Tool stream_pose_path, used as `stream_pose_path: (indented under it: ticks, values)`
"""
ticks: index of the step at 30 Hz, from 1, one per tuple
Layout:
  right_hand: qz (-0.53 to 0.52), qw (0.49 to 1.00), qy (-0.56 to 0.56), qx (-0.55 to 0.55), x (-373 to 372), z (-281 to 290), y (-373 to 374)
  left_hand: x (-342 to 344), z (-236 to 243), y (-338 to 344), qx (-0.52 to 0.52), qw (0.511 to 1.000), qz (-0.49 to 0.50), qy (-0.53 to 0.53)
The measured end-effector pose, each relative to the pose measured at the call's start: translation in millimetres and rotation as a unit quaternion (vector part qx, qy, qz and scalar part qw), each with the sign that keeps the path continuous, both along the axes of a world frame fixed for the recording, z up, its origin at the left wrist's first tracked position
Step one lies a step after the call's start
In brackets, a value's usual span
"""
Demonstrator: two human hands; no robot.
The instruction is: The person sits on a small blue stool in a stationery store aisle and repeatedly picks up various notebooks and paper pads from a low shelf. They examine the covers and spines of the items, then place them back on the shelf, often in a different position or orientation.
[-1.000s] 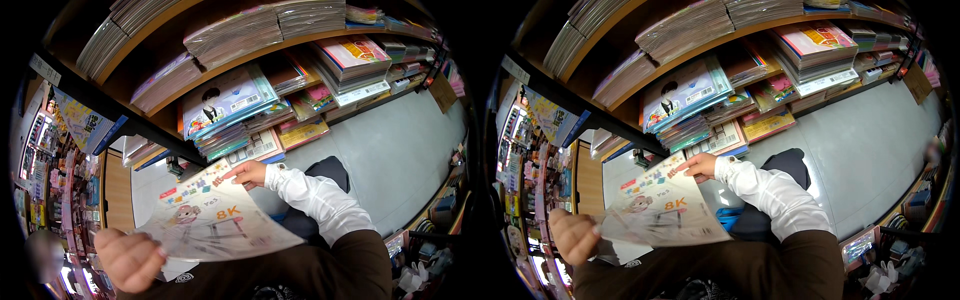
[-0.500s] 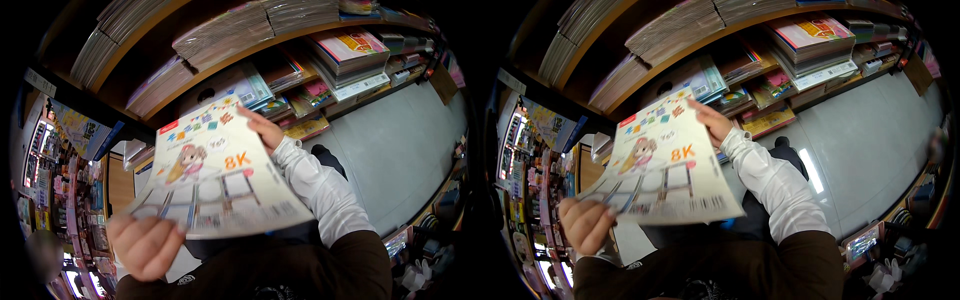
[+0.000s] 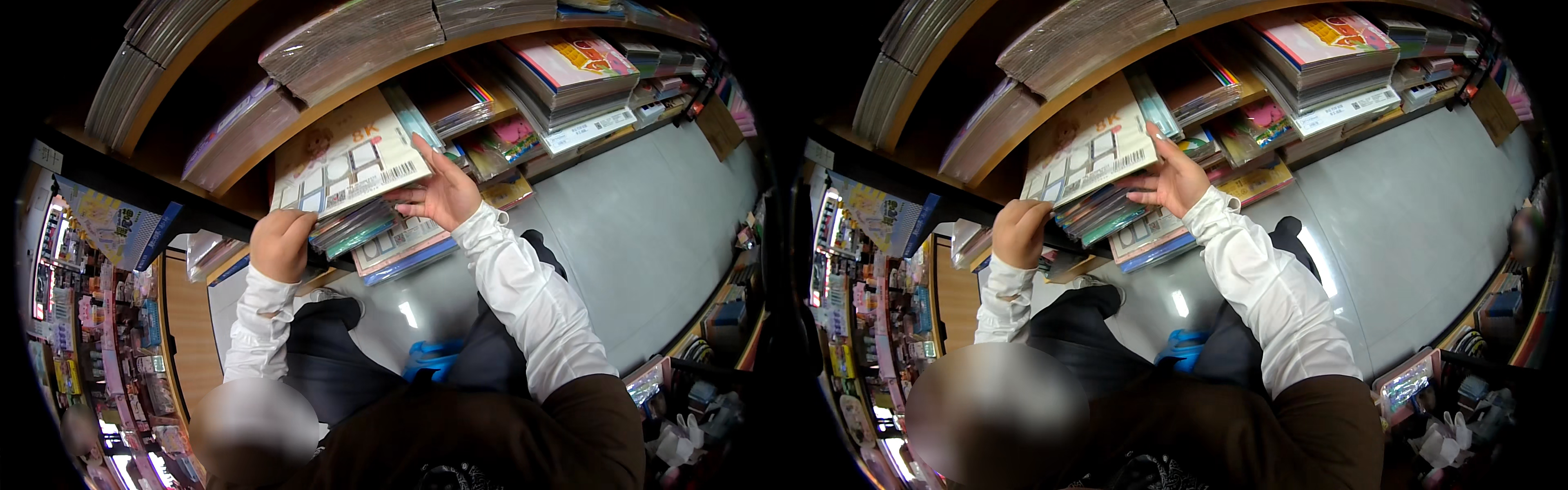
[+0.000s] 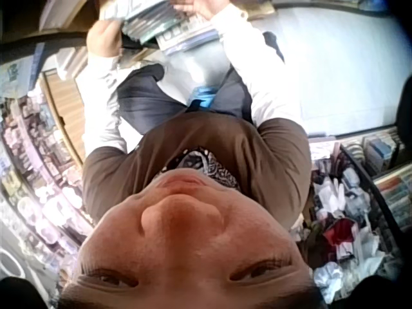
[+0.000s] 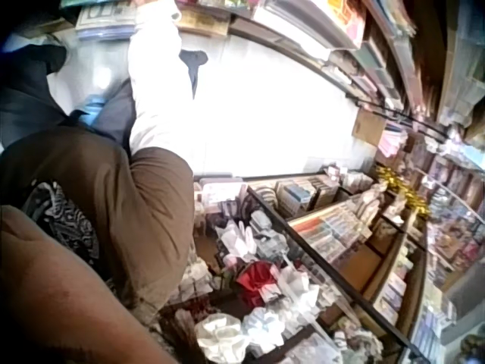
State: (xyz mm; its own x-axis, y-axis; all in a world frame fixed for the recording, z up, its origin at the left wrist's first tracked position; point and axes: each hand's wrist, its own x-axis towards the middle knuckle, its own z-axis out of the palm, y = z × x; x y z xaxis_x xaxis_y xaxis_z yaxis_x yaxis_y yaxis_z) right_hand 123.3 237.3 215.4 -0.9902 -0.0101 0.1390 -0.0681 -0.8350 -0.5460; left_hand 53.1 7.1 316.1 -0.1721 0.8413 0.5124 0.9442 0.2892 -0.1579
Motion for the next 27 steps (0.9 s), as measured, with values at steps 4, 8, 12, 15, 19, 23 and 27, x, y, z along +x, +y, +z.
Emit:
stream_pose_path:
  ticks: [4,8,12,15,19,23,27]
  values:
    - [-0.081,0.985,-0.056,0.144,-4.7,-1.1,-1.0,-10.0,-38.7,7.2,0.017,0.999,0.027,-0.038]
    - [-0.225,0.892,-0.034,0.390,-20.0,-21.5,-4.0,-9.0,-67.1,18.4,0.060,0.994,0.062,-0.069]
    - [-0.208,0.880,-0.053,0.424,-28.0,-22.8,-1.9,4.9,-104.6,23.9,0.085,0.991,0.012,-0.105]
    - [-0.220,0.878,-0.075,0.418,-38.0,-25.2,-0.8,13.2,-154.2,34.0,-0.005,0.973,-0.036,-0.227]
    - [-0.196,0.864,-0.074,0.458,-40.7,-19.1,-2.6,-8.0,-257.1,31.4,-0.148,0.907,0.094,-0.384]
    - [-0.213,0.850,-0.052,0.480,-45.8,-27.9,-2.0,-43.3,-340.1,18.8,-0.221,0.874,0.204,-0.382]
    - [-0.196,0.839,-0.051,0.505,-43.1,-24.2,4.2,-56.9,-352.7,20.9,-0.253,0.838,0.299,-0.381]
